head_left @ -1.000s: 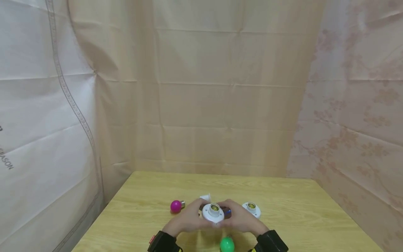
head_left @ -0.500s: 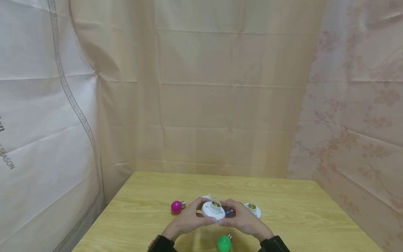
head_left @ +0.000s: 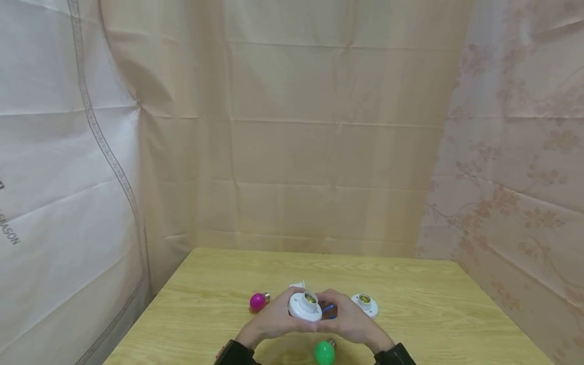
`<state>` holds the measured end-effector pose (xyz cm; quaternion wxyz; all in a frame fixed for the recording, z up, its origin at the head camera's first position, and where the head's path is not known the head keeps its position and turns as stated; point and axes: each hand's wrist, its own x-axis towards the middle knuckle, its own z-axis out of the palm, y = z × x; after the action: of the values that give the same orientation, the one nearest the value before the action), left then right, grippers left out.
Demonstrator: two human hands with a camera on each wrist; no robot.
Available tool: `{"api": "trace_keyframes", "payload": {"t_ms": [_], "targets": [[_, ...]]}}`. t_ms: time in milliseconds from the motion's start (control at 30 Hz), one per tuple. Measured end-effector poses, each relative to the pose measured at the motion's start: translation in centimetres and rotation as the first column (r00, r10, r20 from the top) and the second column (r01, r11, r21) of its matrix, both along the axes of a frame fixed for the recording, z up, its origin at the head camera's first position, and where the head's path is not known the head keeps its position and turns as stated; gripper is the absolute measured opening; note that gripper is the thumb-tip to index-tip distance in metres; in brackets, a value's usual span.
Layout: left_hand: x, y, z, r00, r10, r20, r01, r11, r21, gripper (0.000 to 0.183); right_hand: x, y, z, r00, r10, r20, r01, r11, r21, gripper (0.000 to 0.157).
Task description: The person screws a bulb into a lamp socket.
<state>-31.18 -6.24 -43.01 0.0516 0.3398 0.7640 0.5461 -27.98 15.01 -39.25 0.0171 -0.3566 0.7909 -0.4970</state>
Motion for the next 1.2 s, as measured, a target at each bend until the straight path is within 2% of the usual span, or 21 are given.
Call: {"api": "trace_keyframes", "payload": {"t_ms": [100, 333, 500, 600, 767, 867, 967, 1067, 1133, 1200], "targets": [[0.0, -0.1, 0.2, 1.0, 0.007, -0.009, -0.007, 1.0, -0.007, 0.072, 0.0, 0.0, 0.0, 1.0, 0.004, -0.011, -0.004, 1.0, 0.015, 0.046], [0.1, -0.1, 0.6, 0.999, -0.013, 0.032, 0.011, 0.999, 0.048, 0.072, 0.0, -0.1, -0.1, 0.999, -0.013, -0.036, 0.013, 1.0, -0.003, 0.046], [-0.2, -0.1, 0.4, 1.0, -0.003, -0.003, 0.004, 0.996, 0.084, 0.063, -0.9, 0.4, -1.4, 0.998, -0.032, -0.053, 0.033, 0.999, 0.02, 0.049], [-0.5, -0.1, 0.3, 0.999, 0.024, -0.034, -0.02, 0.995, 0.096, 0.058, -1.8, 1.0, -2.2, 0.995, -0.064, -0.071, 0.066, 0.997, 0.03, 0.052], [-0.9, 0.2, 0.4, 0.998, 0.051, -0.026, -0.049, 0.995, 0.089, 0.057, -2.8, 1.8, -2.6, 0.979, -0.162, -0.122, 0.17, 0.984, 0.054, 0.05], [-1.0, 0.2, 0.6, 0.997, 0.067, -0.027, -0.065, 0.995, 0.078, 0.059, -3.2, 2.1, -2.6, 0.946, -0.252, -0.204, 0.282, 0.95, 0.133, 0.046], [-1.2, 0.2, 0.7, 0.996, 0.084, -0.025, -0.082, 0.994, 0.075, 0.06, -3.5, 2.2, -2.6, 0.898, -0.322, -0.299, 0.395, 0.89, 0.229, 0.046], [-1.4, 0.2, 0.6, 0.995, 0.098, -0.024, -0.095, 0.992, 0.082, 0.059, -4.1, 2.2, -3.0, 0.855, -0.356, -0.378, 0.476, 0.828, 0.298, 0.046], [-1.5, 0.3, 0.5, 0.995, 0.101, -0.024, -0.099, 0.991, 0.094, 0.059, -4.6, 2.2, -3.5, 0.845, -0.36, -0.395, 0.494, 0.807, 0.324, 0.046], [-1.6, 0.3, 0.4, 0.994, 0.104, -0.026, -0.101, 0.99, 0.099, 0.059, -5.0, 2.3, -4.4, 0.852, -0.356, -0.385, 0.493, 0.794, 0.356, 0.045]]}}
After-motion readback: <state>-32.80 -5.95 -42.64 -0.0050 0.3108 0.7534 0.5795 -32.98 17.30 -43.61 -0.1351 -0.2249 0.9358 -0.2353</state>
